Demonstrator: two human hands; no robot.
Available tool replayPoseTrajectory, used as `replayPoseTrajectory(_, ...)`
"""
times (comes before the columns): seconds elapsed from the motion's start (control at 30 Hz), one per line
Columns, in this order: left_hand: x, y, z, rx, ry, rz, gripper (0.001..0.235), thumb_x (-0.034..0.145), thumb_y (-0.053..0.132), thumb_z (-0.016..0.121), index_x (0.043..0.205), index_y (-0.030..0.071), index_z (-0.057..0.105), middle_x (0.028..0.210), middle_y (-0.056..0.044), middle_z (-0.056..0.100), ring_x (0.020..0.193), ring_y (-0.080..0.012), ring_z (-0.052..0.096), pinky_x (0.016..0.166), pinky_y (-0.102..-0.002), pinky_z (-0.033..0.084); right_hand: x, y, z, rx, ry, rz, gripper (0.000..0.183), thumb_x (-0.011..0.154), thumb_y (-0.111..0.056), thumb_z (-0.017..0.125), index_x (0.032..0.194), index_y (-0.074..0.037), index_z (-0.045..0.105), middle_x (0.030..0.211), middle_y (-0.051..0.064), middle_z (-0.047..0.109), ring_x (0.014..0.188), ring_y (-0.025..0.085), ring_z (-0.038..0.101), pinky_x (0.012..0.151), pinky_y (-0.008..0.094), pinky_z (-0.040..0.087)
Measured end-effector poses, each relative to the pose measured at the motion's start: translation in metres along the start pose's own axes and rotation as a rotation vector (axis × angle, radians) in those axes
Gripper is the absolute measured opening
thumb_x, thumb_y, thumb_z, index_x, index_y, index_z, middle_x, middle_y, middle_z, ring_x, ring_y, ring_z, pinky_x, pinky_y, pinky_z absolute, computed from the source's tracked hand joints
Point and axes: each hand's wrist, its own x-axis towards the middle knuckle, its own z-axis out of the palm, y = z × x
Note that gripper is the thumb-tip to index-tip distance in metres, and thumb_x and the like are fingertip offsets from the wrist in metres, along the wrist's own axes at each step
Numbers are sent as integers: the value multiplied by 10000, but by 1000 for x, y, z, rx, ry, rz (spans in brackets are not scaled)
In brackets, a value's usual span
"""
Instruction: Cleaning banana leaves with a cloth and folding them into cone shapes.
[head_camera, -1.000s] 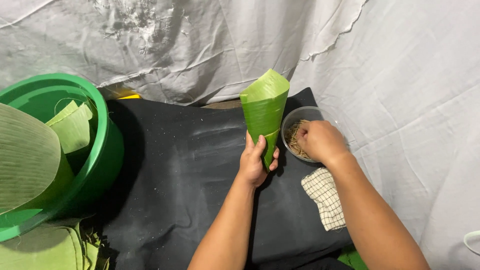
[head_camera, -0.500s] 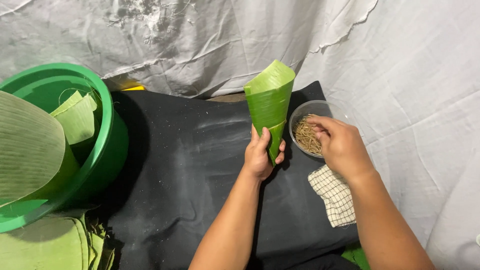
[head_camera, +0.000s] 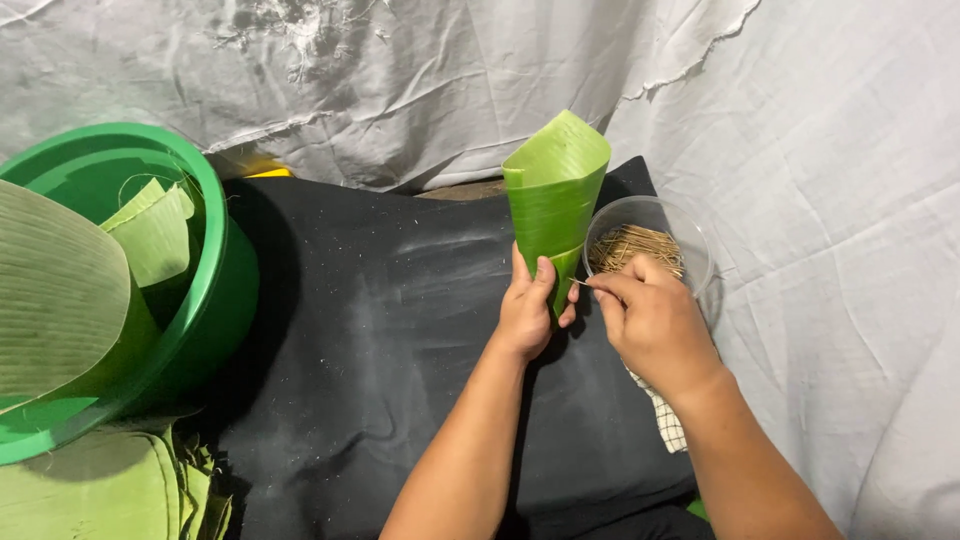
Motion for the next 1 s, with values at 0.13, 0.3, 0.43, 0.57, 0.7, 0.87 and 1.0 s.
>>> replayPoseTrajectory(0.13, 0, 7, 5, 99, -29, 25, 528, 1111, 404, 385, 1594, 261, 228, 946, -142, 556, 706, -188, 545, 427, -234, 473, 2, -3, 0, -42, -35, -22, 156, 917, -185, 672, 1018, -184, 791, 781, 56, 595, 790, 297, 695, 690, 404, 579)
replayPoseTrajectory(0.3, -2, 15, 10, 184, -105, 65, 518, 1122, 380, 336, 1588, 201, 200, 765, -128, 500, 580, -196, 489, 397, -240, 428, 5, -5, 3, -18, -48, -3, 166, 962, -170, 639, 1048, -126, 774, 815, 81, 589, 790, 335, 687, 705, 414, 572)
replayPoseTrajectory(0.43, -2, 7, 5, 163, -131, 52, 522, 1117, 408, 341, 1583, 211, 211, 768, -142, 506, 583, -209, 508, 391, -247, 437, 6, 4, 11, 7, -20, 15, 105, 940, -175, 690, 1003, -153, 770, 817, 47, 601, 801, 310, 694, 716, 417, 572)
replayPoseTrajectory(0.57, -3, 5, 3, 43, -118, 17, 550, 1113, 432, 342, 1608, 233, 211, 878, -174, 540, 711, -215, 561, 417, -250, 481, 8, 13, 8, 158, -45, 64, 54, 901, -172, 741, 933, -180, 783, 758, 44, 634, 766, 283, 693, 702, 393, 555)
replayPoseTrajectory(0.7, -5, 6, 5, -38, -152, -34, 563, 1105, 459, 335, 1615, 260, 204, 911, -171, 524, 741, -217, 548, 402, -227, 466, 9, 18, 6, 325, -69, 143, 56, 850, -135, 800, 897, -163, 813, 805, 56, 677, 708, 188, 657, 654, 311, 538)
replayPoseTrajectory(0.87, -6, 10, 4, -86, -151, -53, 590, 1096, 473, 350, 1622, 261, 190, 915, -163, 521, 742, -207, 544, 392, -204, 458, 14, 18, 7, 476, -111, 168, 73, 807, -114, 835, 878, -134, 831, 760, 62, 709, 678, 138, 628, 622, 281, 514)
replayPoseTrajectory(1.0, -9, 13, 7, -123, -164, -82, 591, 1094, 474, 360, 1625, 276, 191, 923, -161, 522, 747, -205, 544, 387, -201, 459, 17, 28, 9, 566, -170, 145, 73, 796, -119, 846, 862, -92, 831, 760, 84, 748, 702, 156, 623, 636, 309, 498)
